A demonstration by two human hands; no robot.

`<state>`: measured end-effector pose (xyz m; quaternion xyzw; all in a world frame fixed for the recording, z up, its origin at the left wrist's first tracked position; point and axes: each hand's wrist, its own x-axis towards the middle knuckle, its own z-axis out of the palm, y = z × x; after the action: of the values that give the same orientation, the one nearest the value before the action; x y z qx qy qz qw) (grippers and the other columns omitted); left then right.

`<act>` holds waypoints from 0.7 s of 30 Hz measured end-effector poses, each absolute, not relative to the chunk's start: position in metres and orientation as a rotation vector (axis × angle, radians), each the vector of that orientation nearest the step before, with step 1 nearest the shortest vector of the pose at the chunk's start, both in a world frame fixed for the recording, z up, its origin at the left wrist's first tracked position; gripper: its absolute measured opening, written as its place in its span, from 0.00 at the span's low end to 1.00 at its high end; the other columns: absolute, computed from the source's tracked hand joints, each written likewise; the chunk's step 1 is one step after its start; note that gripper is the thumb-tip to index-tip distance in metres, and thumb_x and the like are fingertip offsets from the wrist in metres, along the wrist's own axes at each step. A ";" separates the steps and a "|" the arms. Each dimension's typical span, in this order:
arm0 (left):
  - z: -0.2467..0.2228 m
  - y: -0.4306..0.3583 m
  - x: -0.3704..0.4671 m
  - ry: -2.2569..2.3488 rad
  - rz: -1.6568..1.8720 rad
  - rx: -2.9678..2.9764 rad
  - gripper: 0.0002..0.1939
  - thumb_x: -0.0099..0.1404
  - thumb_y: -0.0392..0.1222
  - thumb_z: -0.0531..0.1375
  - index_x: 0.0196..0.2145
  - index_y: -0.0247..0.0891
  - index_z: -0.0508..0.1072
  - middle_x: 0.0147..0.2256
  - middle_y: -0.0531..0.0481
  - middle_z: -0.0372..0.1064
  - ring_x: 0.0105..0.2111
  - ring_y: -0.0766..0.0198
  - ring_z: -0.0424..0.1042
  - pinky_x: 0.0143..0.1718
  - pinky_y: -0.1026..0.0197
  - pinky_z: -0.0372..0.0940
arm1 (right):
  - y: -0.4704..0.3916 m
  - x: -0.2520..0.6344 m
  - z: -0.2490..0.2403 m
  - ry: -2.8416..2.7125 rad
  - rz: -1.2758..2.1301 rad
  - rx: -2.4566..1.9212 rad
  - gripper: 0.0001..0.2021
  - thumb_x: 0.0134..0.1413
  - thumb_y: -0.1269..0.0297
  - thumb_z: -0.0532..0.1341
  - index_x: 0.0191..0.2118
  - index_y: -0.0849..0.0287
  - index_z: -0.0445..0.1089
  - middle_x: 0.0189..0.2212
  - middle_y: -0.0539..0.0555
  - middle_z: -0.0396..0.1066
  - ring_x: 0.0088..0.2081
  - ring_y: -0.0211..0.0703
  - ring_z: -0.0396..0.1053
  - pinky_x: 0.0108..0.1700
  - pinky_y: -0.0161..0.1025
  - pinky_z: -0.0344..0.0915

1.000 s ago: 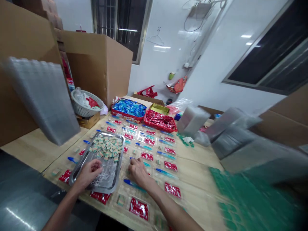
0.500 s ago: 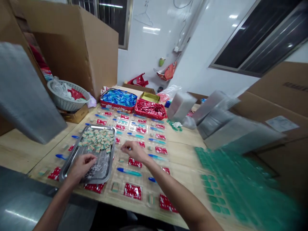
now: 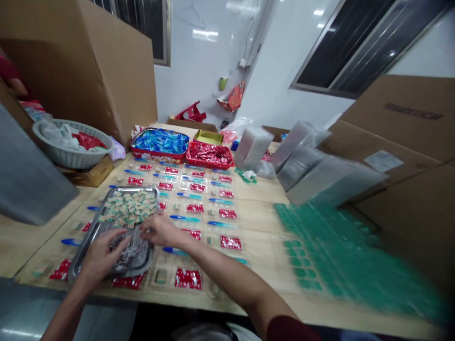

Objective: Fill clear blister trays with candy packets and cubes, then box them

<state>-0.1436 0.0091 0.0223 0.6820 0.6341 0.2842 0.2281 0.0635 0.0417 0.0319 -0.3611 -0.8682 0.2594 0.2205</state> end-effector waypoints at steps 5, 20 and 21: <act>0.028 0.009 -0.146 1.821 0.689 1.887 0.21 0.50 0.57 0.56 0.34 0.39 0.76 0.32 0.48 0.75 0.27 0.57 0.70 0.27 0.61 0.64 | 0.072 0.107 0.045 -2.209 1.042 -1.093 0.05 0.52 0.70 0.61 0.29 0.64 0.73 0.26 0.48 0.72 0.30 0.35 0.66 0.33 0.30 0.57; 0.012 0.008 -0.146 1.793 0.736 1.861 0.19 0.51 0.54 0.55 0.33 0.38 0.76 0.32 0.47 0.77 0.31 0.56 0.73 0.34 0.58 0.68 | 0.074 0.124 0.044 -2.010 1.436 -1.052 0.06 0.44 0.67 0.59 0.23 0.64 0.69 0.18 0.44 0.60 0.23 0.32 0.55 0.28 0.31 0.52; 0.011 0.008 -0.146 1.790 0.767 1.846 0.18 0.51 0.53 0.55 0.33 0.38 0.76 0.32 0.47 0.77 0.31 0.56 0.74 0.35 0.58 0.68 | 0.073 0.122 0.045 -2.007 1.425 -1.055 0.07 0.44 0.67 0.59 0.21 0.63 0.67 0.17 0.43 0.57 0.22 0.31 0.52 0.27 0.31 0.50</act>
<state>-0.1460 0.0077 0.0112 0.6701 0.6496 0.2782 0.2271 0.1218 0.0729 0.0448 -0.3835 -0.7294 0.5179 0.2294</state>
